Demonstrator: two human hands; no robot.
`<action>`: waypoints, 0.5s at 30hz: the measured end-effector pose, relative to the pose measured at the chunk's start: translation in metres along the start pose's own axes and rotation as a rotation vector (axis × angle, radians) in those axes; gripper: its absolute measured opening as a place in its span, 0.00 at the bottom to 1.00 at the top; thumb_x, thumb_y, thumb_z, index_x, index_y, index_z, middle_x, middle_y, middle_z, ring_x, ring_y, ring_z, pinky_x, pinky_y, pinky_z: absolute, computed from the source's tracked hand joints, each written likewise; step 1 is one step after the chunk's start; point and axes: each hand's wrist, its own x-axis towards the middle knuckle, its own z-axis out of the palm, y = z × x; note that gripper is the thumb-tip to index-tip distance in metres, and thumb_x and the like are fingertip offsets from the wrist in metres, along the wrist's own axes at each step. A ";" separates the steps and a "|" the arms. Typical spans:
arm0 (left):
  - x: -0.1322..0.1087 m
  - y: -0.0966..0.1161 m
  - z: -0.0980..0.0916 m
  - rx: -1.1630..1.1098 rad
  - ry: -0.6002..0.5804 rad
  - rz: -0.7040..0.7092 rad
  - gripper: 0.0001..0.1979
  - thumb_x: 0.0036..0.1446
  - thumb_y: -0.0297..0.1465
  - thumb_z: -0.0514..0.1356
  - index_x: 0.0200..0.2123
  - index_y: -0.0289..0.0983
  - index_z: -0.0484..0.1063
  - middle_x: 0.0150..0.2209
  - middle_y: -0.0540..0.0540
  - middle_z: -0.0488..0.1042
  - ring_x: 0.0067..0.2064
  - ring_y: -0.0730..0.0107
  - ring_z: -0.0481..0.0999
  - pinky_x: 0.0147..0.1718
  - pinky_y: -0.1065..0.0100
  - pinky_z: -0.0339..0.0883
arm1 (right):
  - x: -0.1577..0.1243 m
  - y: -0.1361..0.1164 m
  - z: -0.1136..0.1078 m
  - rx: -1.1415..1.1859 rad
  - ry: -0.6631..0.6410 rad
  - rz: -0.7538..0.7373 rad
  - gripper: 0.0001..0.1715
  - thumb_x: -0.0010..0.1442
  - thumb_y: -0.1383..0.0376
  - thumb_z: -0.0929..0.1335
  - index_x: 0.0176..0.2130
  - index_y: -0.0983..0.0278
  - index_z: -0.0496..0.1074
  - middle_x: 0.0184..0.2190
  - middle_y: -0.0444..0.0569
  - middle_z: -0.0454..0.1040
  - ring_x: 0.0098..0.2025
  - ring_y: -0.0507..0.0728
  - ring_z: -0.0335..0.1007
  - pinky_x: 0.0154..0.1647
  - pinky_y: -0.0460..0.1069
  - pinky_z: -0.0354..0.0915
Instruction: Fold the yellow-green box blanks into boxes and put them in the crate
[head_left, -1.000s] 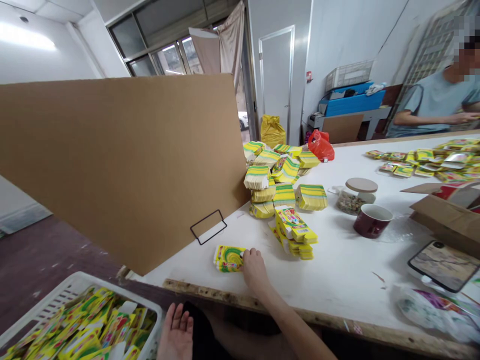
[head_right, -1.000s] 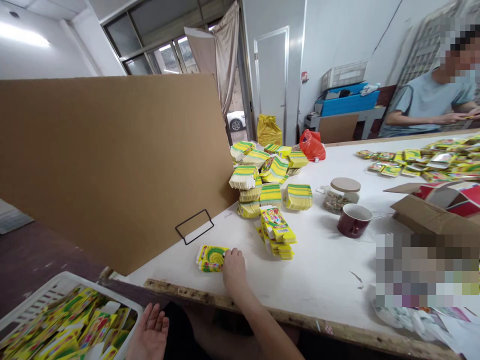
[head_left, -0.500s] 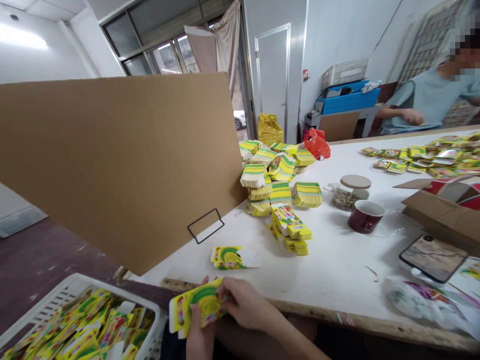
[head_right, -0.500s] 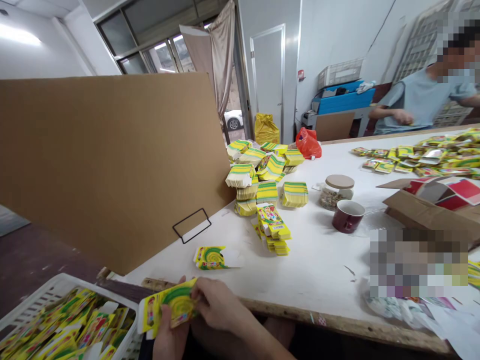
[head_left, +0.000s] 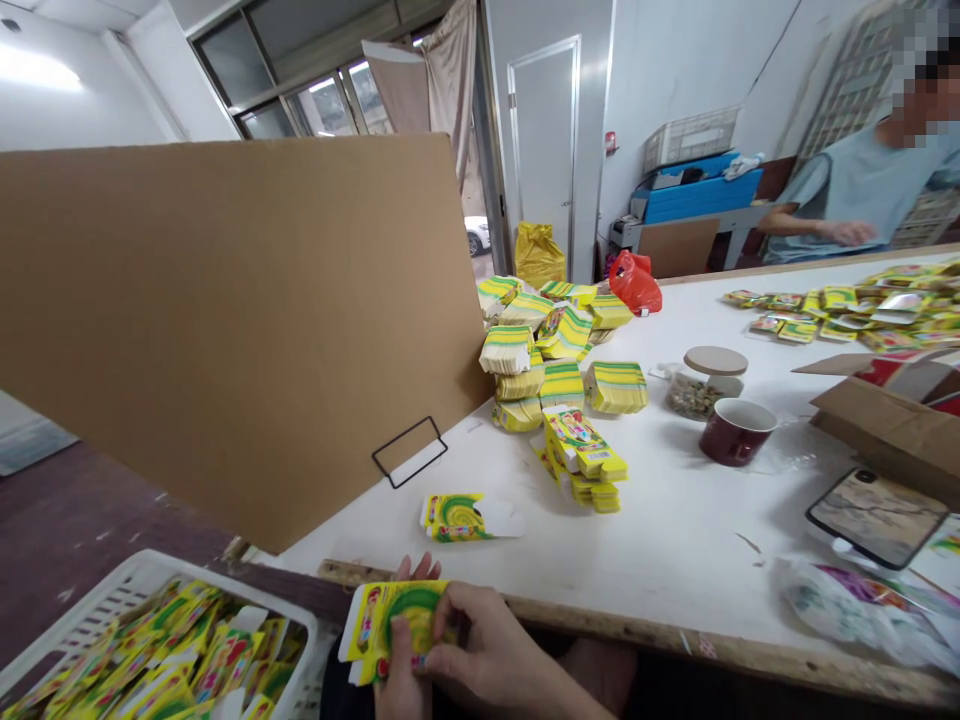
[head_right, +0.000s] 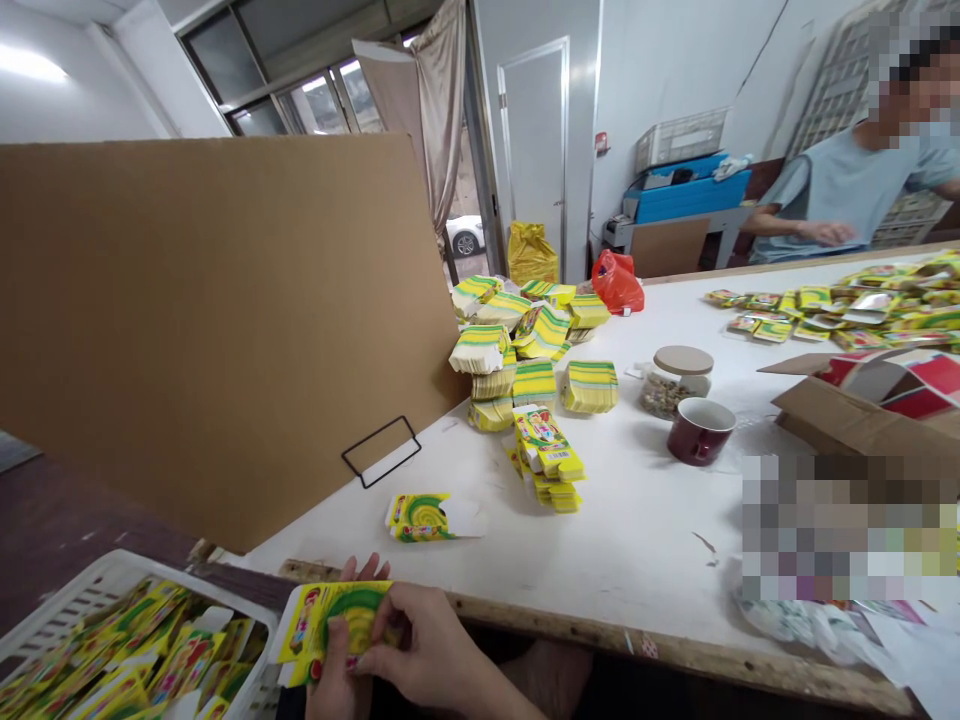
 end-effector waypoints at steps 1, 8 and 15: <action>-0.002 0.005 0.005 -0.030 -0.017 -0.004 0.32 0.48 0.54 0.68 0.51 0.42 0.76 0.53 0.40 0.76 0.57 0.52 0.74 0.54 0.59 0.73 | -0.002 0.000 0.001 0.068 -0.033 0.009 0.16 0.50 0.62 0.76 0.31 0.63 0.67 0.32 0.43 0.70 0.34 0.52 0.61 0.36 0.46 0.59; -0.009 0.025 0.034 -0.231 0.173 0.116 0.36 0.34 0.66 0.67 0.30 0.41 0.69 0.27 0.50 0.64 0.29 0.68 0.66 0.31 0.66 0.74 | -0.004 0.001 0.018 0.311 -0.119 -0.054 0.32 0.37 0.59 0.82 0.35 0.61 0.64 0.50 0.50 0.71 0.56 0.61 0.65 0.55 0.51 0.62; -0.004 0.002 -0.006 0.083 0.163 -0.011 0.43 0.26 0.46 0.77 0.49 0.40 0.73 0.33 0.46 0.75 0.43 0.47 0.77 0.39 0.57 0.77 | -0.003 -0.019 0.006 0.169 0.025 -0.022 0.22 0.49 0.64 0.76 0.42 0.62 0.68 0.39 0.45 0.76 0.40 0.55 0.69 0.41 0.47 0.62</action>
